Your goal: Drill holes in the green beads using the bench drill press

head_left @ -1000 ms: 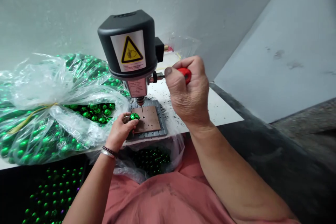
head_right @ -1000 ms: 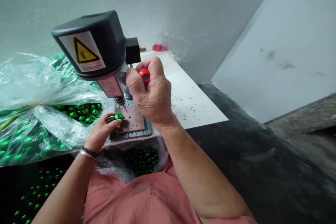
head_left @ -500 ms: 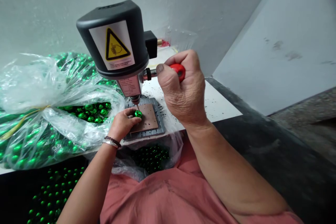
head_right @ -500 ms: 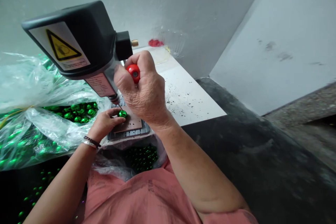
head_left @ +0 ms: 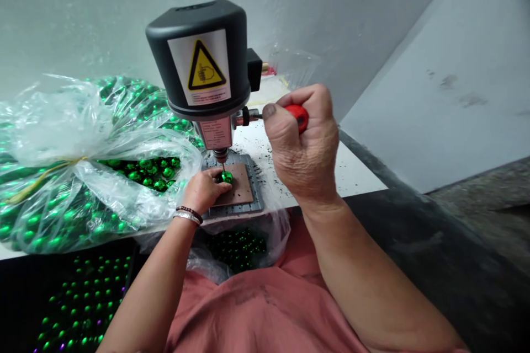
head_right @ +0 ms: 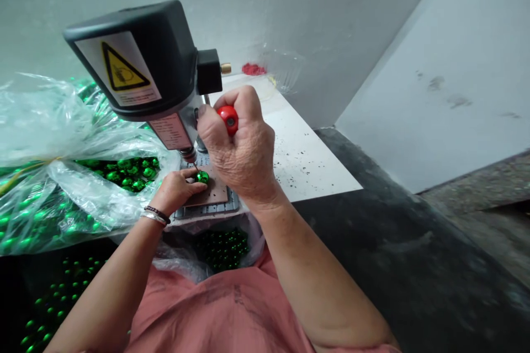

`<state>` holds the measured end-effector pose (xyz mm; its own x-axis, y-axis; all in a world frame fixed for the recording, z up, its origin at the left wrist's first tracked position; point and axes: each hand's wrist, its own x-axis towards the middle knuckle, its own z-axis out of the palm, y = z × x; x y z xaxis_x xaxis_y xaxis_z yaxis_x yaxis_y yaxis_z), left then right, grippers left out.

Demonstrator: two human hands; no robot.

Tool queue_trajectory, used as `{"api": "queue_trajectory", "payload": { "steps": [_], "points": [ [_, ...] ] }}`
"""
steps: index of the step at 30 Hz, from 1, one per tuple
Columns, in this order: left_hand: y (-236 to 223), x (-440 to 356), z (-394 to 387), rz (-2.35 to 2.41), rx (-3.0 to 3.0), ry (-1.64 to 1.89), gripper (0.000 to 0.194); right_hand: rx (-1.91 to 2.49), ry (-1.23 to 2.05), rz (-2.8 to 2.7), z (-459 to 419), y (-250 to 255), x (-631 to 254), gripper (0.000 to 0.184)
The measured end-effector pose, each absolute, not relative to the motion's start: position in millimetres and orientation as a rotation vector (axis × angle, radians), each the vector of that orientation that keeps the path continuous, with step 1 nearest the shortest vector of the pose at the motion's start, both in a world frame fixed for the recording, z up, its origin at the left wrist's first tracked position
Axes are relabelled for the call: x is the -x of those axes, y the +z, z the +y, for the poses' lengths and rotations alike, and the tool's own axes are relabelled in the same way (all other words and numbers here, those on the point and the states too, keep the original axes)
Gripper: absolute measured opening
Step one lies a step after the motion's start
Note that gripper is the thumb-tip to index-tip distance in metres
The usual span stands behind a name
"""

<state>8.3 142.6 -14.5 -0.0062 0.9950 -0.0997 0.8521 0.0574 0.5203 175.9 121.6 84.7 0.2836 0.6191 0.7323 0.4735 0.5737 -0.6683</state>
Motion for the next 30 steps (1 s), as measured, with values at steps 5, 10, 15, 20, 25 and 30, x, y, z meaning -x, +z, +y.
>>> {"api": "queue_trajectory", "payload": {
  "steps": [5,10,15,20,25,30],
  "points": [
    [-12.6,-9.6,140.4,1.896,-1.856,0.426,0.046,1.004,-0.041,-1.351,118.2,70.4,-174.2,0.011],
    [-9.0,-11.4,139.1,1.92,-1.855,0.402,0.046,1.006,-0.103,-1.317,116.5,59.5,-171.0,0.01],
    [-9.3,-11.4,138.7,1.925,-1.869,0.395,0.045,1.004,-0.138,-1.31,117.2,52.4,-170.0,0.008],
    [-10.1,-10.8,137.6,1.924,-1.854,0.416,0.045,0.952,-0.118,-1.292,118.8,41.3,-167.9,0.005],
    [-9.8,-11.5,137.1,1.913,-1.849,0.408,0.045,0.916,-0.119,-1.26,121.4,35.6,-164.8,0.005],
    [-10.3,-10.5,137.2,1.907,-1.875,0.439,0.044,0.878,-0.098,-1.256,121.9,26.5,-163.9,0.007]
  ]
}}
